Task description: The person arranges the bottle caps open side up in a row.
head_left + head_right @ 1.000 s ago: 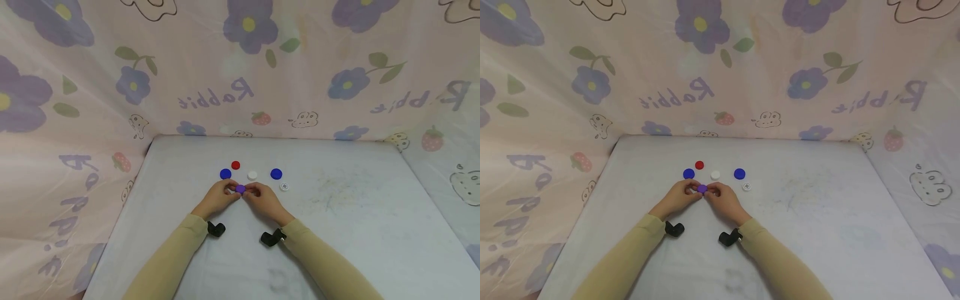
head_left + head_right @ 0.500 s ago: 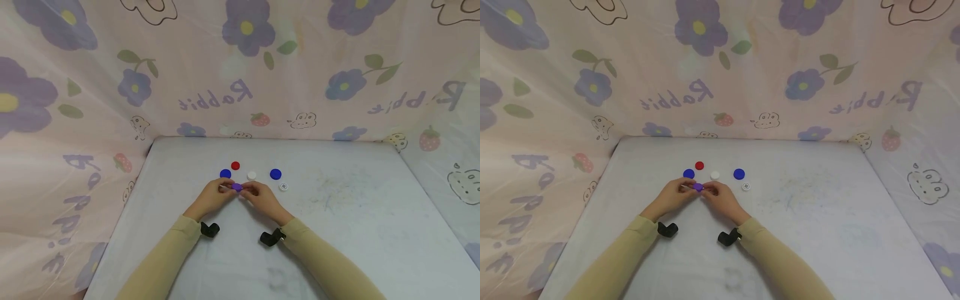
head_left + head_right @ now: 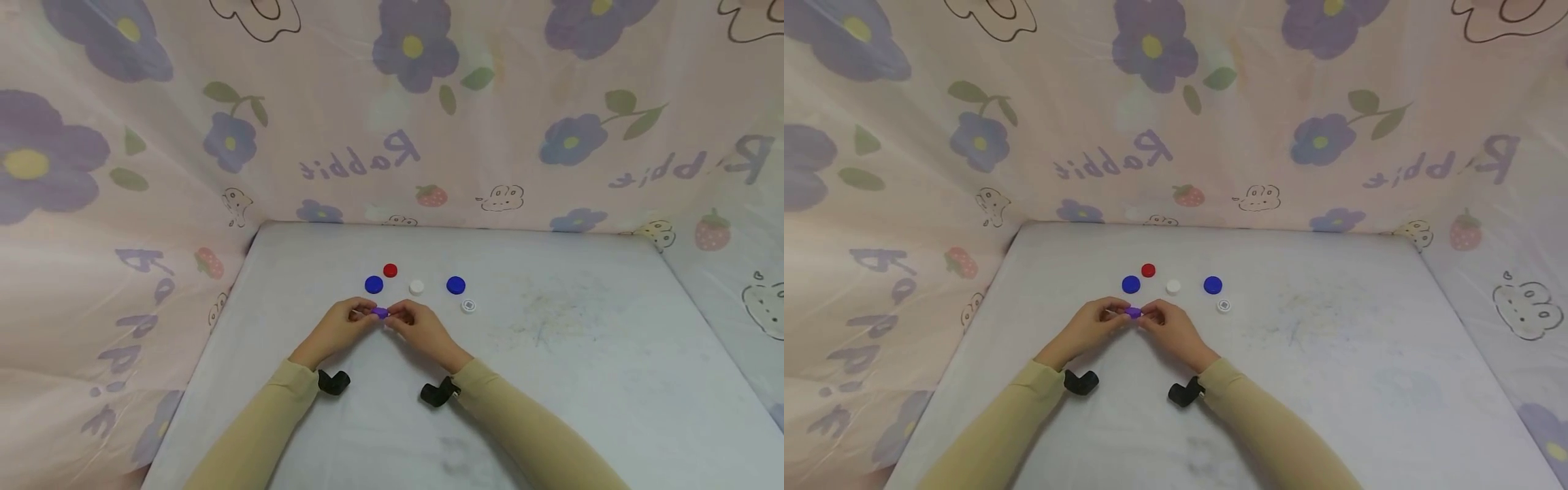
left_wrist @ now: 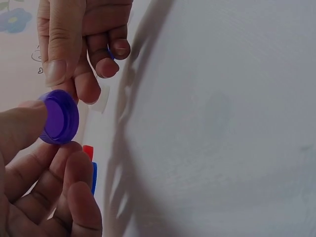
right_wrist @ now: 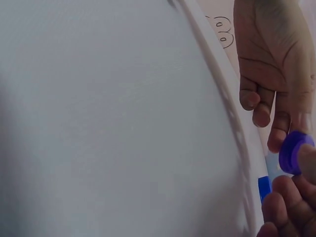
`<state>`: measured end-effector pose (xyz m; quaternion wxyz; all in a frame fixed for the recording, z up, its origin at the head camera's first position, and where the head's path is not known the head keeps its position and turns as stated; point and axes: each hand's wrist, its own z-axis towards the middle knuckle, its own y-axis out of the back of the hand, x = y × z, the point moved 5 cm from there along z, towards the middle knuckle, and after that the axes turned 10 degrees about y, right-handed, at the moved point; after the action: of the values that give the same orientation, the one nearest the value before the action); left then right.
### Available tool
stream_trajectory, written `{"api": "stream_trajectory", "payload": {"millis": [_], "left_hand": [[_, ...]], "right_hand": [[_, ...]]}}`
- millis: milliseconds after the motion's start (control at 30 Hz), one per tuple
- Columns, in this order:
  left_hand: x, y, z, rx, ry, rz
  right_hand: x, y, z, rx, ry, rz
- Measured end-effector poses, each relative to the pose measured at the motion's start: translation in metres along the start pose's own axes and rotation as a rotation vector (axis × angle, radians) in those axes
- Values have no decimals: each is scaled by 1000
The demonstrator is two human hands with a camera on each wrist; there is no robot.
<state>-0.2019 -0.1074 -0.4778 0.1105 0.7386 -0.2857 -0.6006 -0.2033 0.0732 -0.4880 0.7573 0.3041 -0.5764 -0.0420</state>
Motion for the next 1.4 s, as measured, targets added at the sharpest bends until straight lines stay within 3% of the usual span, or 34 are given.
{"api": "stream_trajectory", "payload": {"millis": [933, 1400], "left_hand": [[0, -4, 5, -11, -56, -7], [4, -4, 7, -11, -36, -36]], "right_hand": [[-4, 4, -1, -54, -2, -58], [-2, 0, 0, -60, 26, -68]]}}
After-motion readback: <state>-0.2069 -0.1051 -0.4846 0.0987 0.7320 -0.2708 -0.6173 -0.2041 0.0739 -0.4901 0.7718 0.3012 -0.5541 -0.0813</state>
